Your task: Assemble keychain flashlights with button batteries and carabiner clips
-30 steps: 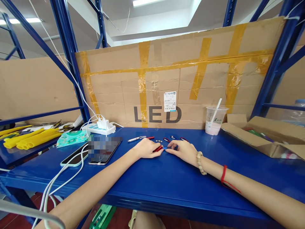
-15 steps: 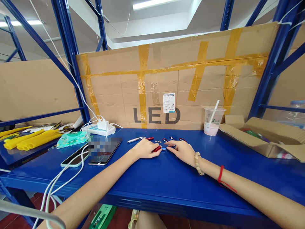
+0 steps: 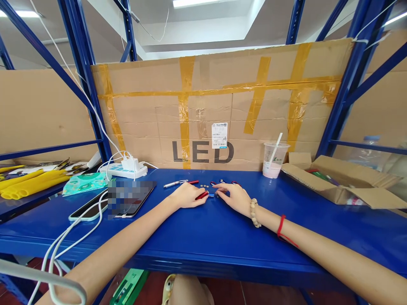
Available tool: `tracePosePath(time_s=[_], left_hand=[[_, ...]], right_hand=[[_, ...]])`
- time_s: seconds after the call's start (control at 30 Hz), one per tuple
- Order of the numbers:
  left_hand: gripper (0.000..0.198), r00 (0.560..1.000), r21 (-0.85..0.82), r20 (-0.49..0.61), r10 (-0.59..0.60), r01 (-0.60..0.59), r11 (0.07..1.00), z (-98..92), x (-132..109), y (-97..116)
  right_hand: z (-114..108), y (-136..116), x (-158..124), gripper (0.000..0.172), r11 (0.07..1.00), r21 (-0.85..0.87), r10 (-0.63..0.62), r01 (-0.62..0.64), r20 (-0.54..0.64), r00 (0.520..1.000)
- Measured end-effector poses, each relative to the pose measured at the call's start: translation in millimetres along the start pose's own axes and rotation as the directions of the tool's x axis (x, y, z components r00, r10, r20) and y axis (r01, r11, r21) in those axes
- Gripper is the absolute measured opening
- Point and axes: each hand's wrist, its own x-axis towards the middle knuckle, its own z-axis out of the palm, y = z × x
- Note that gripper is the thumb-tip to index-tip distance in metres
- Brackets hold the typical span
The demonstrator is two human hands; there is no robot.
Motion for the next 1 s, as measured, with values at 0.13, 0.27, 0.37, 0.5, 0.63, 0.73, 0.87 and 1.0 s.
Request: tracePosePath(time_s=[0.13, 0.27, 0.37, 0.5, 0.63, 0.73, 0.87, 1.0], left_hand=[[0.041, 1.0, 0.02, -0.012, 0.027, -0.027, 0.999, 0.6, -0.2, -0.6], [0.044, 0.997, 0.01, -0.048, 0.059, -0.059, 0.998, 0.3, -0.8, -1.6], [0.043, 0.989, -0.006, -0.107, 0.101, -0.103, 0.995, 1.1, -1.4, -1.5], [0.042, 0.954, 0.028, -0.227, 0.196, -0.195, 0.98, 1.2, 0.1, 1.1], [0.036, 0.918, 0.059, -0.3, 0.258, -0.252, 0.966, -2.0, 3.8, 4.1], [0.036, 0.91, 0.089, -0.316, 0.269, -0.254, 0.963, -2.5, 5.0, 4.6], [0.04, 0.927, 0.114, -0.288, 0.24, -0.216, 0.97, 2.6, 4.0, 2.9], [0.042, 0.964, 0.112, -0.182, 0.194, -0.176, 0.978, 7.0, 2.5, -0.3]], right_hand=[[-4.8, -4.9, -1.5, 0.029, 0.997, -0.038, 0.067, -0.066, 0.003, 0.998], [-5.4, -4.5, -2.0, 0.023, 0.991, -0.086, 0.102, -0.1, 0.014, 0.995], [-3.1, -1.8, -1.5, 0.024, 0.992, -0.108, 0.076, -0.072, 0.037, 0.996], [-0.7, 1.4, -0.4, 0.023, 0.993, -0.106, 0.057, -0.053, 0.033, 0.998], [-0.9, 3.5, 0.0, 0.019, 0.995, -0.074, 0.064, -0.061, 0.04, 0.997], [-2.0, 4.3, 0.2, 0.015, 0.996, -0.075, 0.061, -0.056, 0.061, 0.996], [-2.9, 3.4, -0.4, 0.012, 0.997, -0.075, 0.019, -0.016, 0.05, 0.999], [-3.0, 0.0, -1.8, 0.015, 1.0, 0.008, 0.008, -0.008, -0.113, 0.994]])
